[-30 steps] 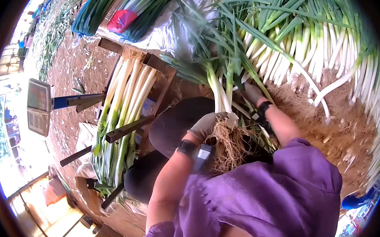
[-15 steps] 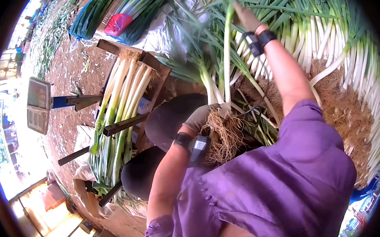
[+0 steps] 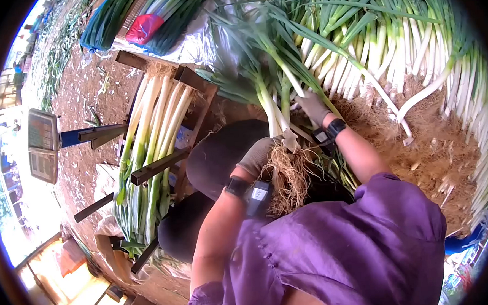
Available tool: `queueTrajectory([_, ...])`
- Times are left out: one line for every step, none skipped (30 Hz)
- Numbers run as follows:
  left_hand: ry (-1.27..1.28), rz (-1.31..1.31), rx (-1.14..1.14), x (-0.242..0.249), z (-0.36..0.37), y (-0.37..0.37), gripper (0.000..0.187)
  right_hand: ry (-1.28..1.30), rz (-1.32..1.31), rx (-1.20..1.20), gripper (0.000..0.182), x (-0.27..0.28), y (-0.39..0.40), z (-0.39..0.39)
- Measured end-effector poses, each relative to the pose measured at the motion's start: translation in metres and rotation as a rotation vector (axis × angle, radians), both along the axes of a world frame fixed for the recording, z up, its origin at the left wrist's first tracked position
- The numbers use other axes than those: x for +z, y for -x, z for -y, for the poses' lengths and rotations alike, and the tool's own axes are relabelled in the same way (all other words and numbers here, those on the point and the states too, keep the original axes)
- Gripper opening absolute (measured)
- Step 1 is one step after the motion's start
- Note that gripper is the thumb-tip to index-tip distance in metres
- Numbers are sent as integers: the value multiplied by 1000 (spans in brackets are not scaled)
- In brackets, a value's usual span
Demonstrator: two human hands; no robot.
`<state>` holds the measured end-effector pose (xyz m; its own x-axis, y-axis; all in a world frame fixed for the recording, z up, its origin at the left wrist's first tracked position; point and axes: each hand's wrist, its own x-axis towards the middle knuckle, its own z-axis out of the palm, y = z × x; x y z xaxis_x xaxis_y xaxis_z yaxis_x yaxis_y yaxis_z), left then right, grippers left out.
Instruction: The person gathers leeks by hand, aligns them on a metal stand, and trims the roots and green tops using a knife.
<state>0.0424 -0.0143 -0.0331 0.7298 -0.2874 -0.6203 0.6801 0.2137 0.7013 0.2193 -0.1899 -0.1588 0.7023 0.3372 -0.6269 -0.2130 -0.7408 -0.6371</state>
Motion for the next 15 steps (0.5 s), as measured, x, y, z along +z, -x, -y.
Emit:
queueTrajectory([23,-17,1,0,1,-1,29,-9,48,-48,39,3,-2,18])
queueTrajectory([-40,83,59,-10,7,4,46,208,184,44,39,2,-3,37])
queueTrajectory([-87,122,40,-15,7,6,47,425,319,133,38,1,-4,59])
queueTrajectory([-137,163,20,-17,5,6,47,438,310,98,37,6,0,84])
queueTrajectory([-188,203,0,-21,4,6,48,450,298,63,37,12,12,105])
queueTrajectory([-22,101,75,-30,5,7,47,532,277,89,40,27,27,119])
queueTrajectory([16,45,104,-27,6,6,46,614,253,115,43,44,40,130])
queueTrajectory([54,-12,134,-22,8,5,45,639,315,120,45,35,50,148])
queueTrajectory([91,-69,163,-13,10,5,44,663,377,124,48,12,60,169])
queueTrajectory([-194,255,35,10,7,5,40,688,441,128,50,-9,65,184])
queueTrajectory([-99,185,77,5,10,6,39,698,401,104,51,-23,64,188])
queueTrajectory([-8,117,120,-4,11,5,38,704,363,81,52,-31,59,186])
queueTrajectory([80,50,161,-12,11,6,37,707,326,58,53,-38,54,185])
queueTrajectory([21,129,107,-9,10,6,34,692,293,72,43,-21,52,168])
queueTrajectory([50,136,107,-14,7,6,34,662,377,133,41,-5,52,154])
